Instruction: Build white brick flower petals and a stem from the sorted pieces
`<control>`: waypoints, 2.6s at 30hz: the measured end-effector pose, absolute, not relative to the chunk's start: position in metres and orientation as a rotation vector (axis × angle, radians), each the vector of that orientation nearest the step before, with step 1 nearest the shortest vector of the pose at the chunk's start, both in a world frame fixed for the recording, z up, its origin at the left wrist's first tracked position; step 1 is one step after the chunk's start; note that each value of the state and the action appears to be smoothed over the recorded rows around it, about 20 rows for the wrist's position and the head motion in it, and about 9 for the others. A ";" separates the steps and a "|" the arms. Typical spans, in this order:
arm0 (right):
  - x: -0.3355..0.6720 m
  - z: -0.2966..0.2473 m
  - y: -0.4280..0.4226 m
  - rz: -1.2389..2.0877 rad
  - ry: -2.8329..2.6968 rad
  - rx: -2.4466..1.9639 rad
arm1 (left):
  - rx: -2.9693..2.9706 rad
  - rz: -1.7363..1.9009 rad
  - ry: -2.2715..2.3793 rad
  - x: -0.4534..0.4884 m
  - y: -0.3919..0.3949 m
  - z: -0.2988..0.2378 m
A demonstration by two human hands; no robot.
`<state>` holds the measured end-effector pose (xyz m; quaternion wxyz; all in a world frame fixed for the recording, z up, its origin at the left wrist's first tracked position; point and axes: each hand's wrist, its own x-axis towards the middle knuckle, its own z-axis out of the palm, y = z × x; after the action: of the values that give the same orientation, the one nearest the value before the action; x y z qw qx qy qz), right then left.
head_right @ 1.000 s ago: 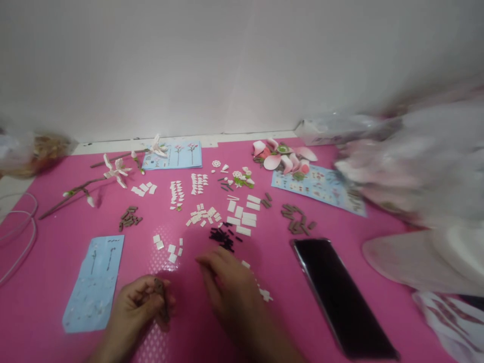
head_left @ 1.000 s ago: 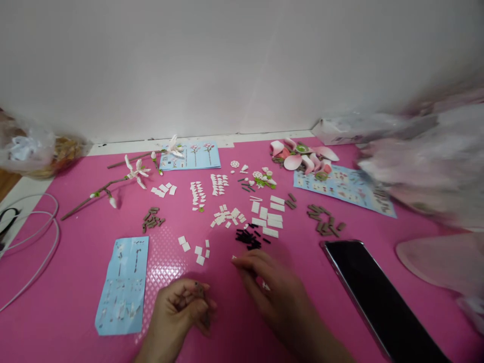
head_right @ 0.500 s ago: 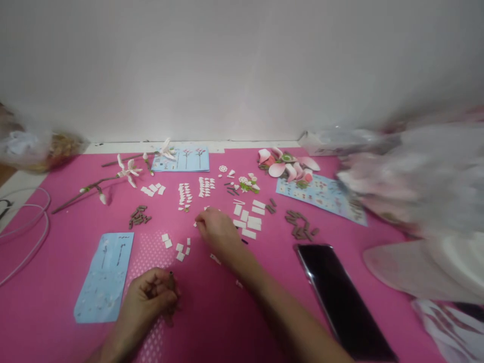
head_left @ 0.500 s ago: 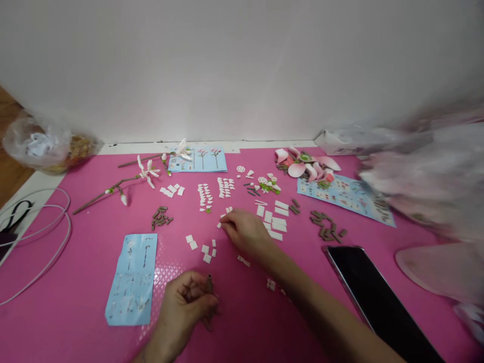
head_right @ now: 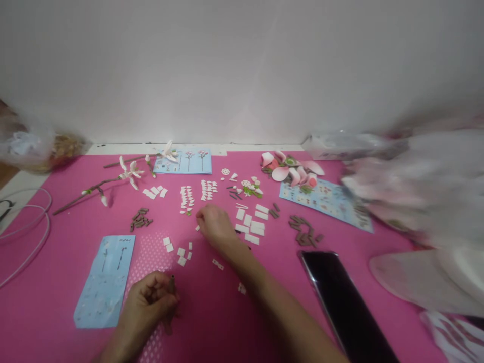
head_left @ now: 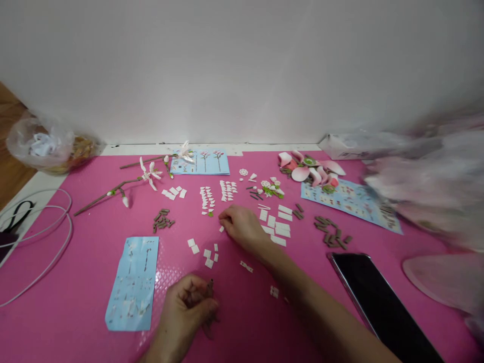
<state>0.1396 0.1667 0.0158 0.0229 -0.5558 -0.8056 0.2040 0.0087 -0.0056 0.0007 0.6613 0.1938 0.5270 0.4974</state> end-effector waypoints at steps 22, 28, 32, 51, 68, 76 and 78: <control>0.142 0.031 0.110 1.122 -2.107 -1.379 | 0.496 1.221 1.190 0.007 -0.007 -0.009; 0.163 0.019 0.064 1.493 -1.752 -1.100 | 0.533 1.185 1.222 0.008 -0.008 -0.009; 0.161 0.009 0.058 1.596 -1.585 -1.257 | 0.548 1.171 1.265 0.009 -0.010 -0.015; 0.173 0.014 0.036 0.969 -1.916 -0.994 | 1.505 1.254 1.310 -0.007 -0.013 -0.015; 0.174 0.019 0.044 1.288 -1.782 -0.973 | 1.008 1.234 1.246 -0.004 -0.019 -0.015; 0.171 0.013 0.041 1.489 -1.644 -1.002 | 0.881 1.157 1.121 -0.001 -0.018 -0.021; 0.173 0.011 0.040 1.519 -1.625 -1.005 | 0.932 1.138 1.136 -0.002 -0.017 -0.019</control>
<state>0.1728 0.0399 0.0112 0.3432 -0.3868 -0.6252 0.5846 -0.0015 -0.0168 -0.0191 0.5986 0.4018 0.4896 0.4905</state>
